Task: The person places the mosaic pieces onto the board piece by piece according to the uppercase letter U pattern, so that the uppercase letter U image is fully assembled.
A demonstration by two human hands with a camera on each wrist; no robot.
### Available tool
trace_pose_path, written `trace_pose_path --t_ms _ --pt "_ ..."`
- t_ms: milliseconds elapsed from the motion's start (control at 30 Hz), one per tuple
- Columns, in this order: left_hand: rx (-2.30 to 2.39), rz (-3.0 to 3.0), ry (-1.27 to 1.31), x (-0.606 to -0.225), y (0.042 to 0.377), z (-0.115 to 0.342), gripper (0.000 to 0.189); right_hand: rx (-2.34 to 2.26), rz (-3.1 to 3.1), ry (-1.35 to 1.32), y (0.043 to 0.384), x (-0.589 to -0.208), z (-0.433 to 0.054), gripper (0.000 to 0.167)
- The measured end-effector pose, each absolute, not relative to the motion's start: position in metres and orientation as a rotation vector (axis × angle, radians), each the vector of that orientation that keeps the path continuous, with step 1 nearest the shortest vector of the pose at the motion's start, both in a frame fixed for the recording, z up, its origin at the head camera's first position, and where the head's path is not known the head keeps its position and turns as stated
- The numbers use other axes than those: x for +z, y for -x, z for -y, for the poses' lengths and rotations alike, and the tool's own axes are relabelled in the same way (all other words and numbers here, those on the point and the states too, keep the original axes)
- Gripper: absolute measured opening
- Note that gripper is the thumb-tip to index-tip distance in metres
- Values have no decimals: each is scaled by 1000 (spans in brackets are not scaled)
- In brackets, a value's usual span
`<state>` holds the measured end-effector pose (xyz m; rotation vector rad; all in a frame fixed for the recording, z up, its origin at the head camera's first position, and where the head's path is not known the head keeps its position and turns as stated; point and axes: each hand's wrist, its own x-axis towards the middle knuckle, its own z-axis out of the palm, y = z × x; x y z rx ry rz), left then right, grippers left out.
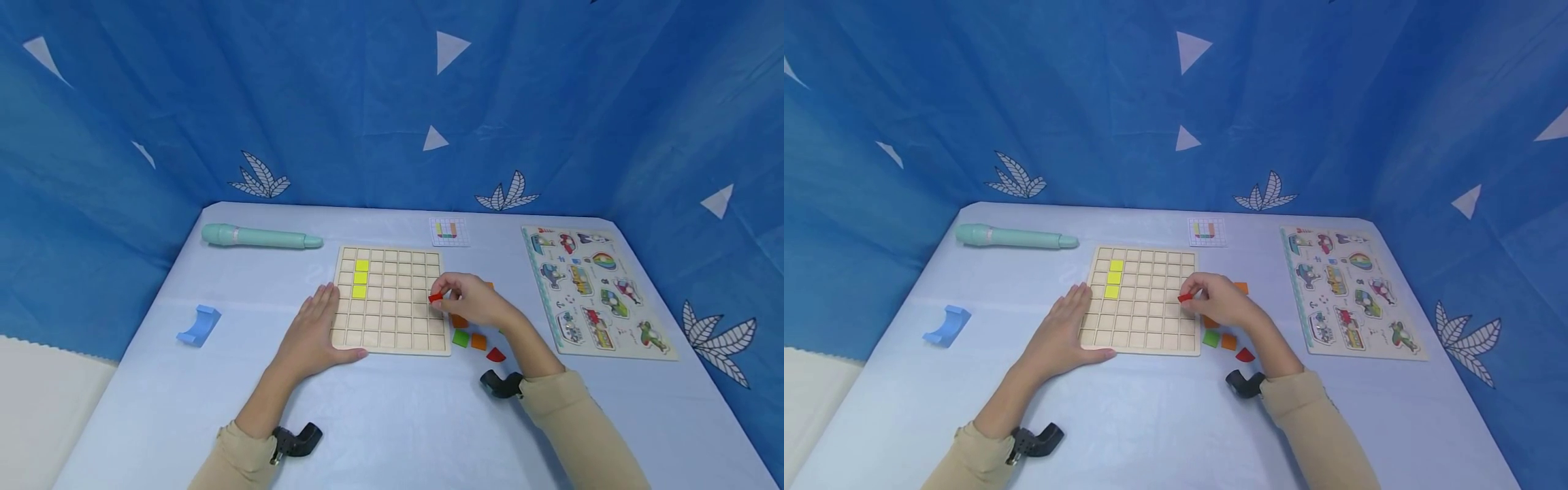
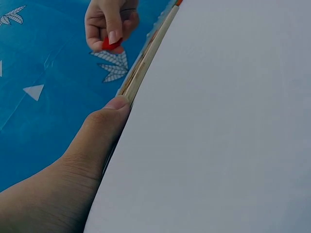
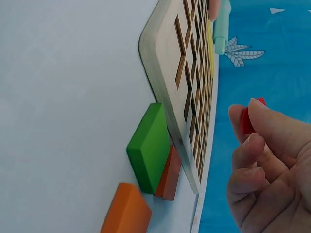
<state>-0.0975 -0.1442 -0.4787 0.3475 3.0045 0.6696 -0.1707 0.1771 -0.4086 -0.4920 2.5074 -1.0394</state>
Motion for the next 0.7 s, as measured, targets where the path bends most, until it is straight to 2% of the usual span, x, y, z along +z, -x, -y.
trace_pose_path --t_ms 467,700 --pt "649 -2986 -349 -477 99 146 135 -1105 -2514 557 172 -405 -160 11" --pt "627 -2997 -352 -479 100 146 136 -1144 -2527 609 175 -410 -150 28"
